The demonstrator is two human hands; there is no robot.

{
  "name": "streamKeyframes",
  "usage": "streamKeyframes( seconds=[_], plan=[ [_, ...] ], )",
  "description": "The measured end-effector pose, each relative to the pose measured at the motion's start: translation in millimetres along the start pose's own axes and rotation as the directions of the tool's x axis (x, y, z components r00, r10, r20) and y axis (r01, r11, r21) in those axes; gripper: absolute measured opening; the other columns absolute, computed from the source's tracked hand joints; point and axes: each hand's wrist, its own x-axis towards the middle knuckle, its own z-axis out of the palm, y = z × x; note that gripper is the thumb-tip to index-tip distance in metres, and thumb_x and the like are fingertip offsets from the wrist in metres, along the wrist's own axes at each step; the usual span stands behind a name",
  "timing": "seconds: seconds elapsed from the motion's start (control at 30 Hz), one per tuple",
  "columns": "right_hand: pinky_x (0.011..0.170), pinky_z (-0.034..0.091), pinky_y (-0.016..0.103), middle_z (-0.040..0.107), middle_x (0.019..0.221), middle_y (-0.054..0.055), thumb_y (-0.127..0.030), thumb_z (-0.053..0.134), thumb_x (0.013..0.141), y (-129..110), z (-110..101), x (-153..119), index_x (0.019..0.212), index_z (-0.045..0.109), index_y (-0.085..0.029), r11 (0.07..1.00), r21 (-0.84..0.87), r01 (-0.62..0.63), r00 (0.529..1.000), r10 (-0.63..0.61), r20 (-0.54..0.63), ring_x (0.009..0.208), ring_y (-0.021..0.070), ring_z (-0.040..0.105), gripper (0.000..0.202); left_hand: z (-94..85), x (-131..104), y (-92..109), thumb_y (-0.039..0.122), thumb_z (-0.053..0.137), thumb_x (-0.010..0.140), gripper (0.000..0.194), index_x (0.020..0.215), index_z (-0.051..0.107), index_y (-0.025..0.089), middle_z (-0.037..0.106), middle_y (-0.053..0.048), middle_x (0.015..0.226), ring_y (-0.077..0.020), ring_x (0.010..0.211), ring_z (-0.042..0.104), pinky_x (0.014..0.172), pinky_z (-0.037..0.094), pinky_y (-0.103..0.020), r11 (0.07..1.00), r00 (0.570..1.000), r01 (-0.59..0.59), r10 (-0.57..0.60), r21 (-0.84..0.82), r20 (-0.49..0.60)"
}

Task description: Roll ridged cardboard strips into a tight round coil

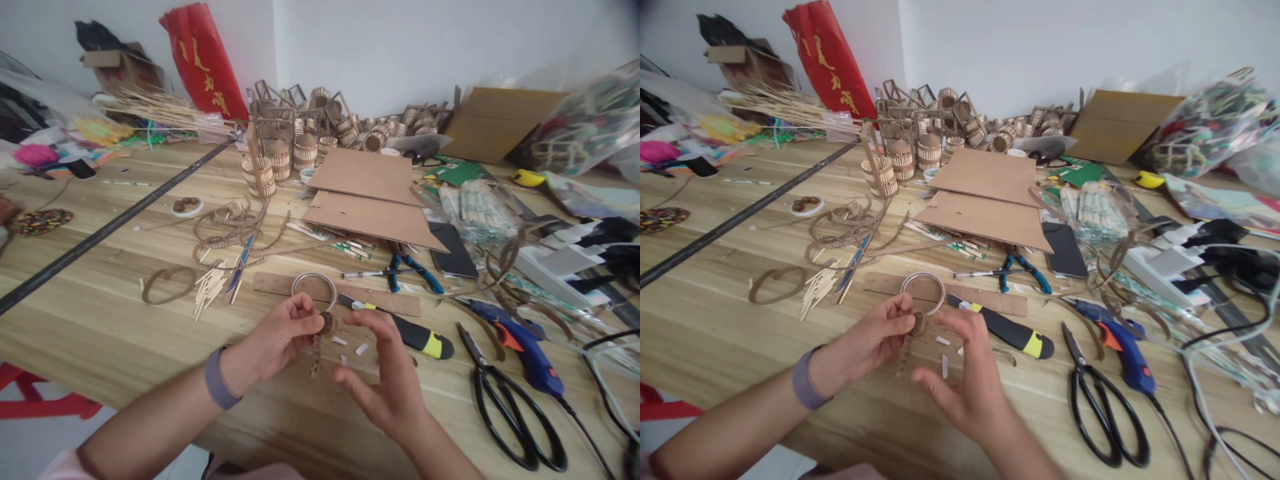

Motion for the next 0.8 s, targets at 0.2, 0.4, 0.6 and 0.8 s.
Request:
streamKeyframes(
  seconds=[0.2,0.4,0.6,0.8],
  plan=[
    [0.076,0.053,0.040,0.069,0.096,0.008,-0.010,0.064,0.086,-2,8,-8,0.128,0.048,-0.021,0.883,-0.307,0.354,0.935,-0.328,0.135,0.084,0.0227,0.064,0.047,3.7,2,1,0.023,0.094,0.053,0.052,0.070,0.045,0.018,0.060,0.006,0.063,-0.0070,0.059,0.056,0.053,0.039,-0.016,0.999,1.000,-0.013,0.013,-0.037,-0.018],
    [0.080,0.055,0.038,0.071,0.099,0.011,0.000,0.051,0.089,1,10,-14,0.133,0.046,-0.016,0.916,-0.176,0.361,0.926,-0.329,0.185,0.090,0.0225,0.065,0.047,2.9,2,-1,0.026,0.094,0.052,0.050,0.072,0.049,0.017,0.065,0.002,0.069,-0.0083,0.063,0.057,0.058,0.039,-0.018,1.000,1.000,0.018,-0.018,-0.005,-0.021],
    [0.081,0.056,0.038,0.073,0.098,0.010,-0.004,0.044,0.093,-8,3,-10,0.130,0.052,-0.017,0.892,-0.144,0.428,0.895,-0.396,0.205,0.090,0.0218,0.065,0.040,-2.0,6,0,0.026,0.095,0.051,0.049,0.073,0.052,0.016,0.063,0.002,0.069,-0.0104,0.070,0.058,0.062,0.038,-0.018,1.000,0.999,-0.010,0.011,0.021,-0.039],
    [0.070,0.058,0.033,0.072,0.085,0.006,-0.004,0.048,0.090,-13,4,-6,0.108,0.059,-0.023,0.965,-0.096,0.244,0.969,-0.241,0.042,0.080,0.0200,0.067,0.028,-2.6,7,2,0.034,0.094,0.053,0.055,0.067,0.043,0.018,0.058,0.003,0.064,-0.0105,0.065,0.055,0.059,0.034,-0.020,0.991,0.997,-0.067,0.062,0.113,0.042]
  ],
)
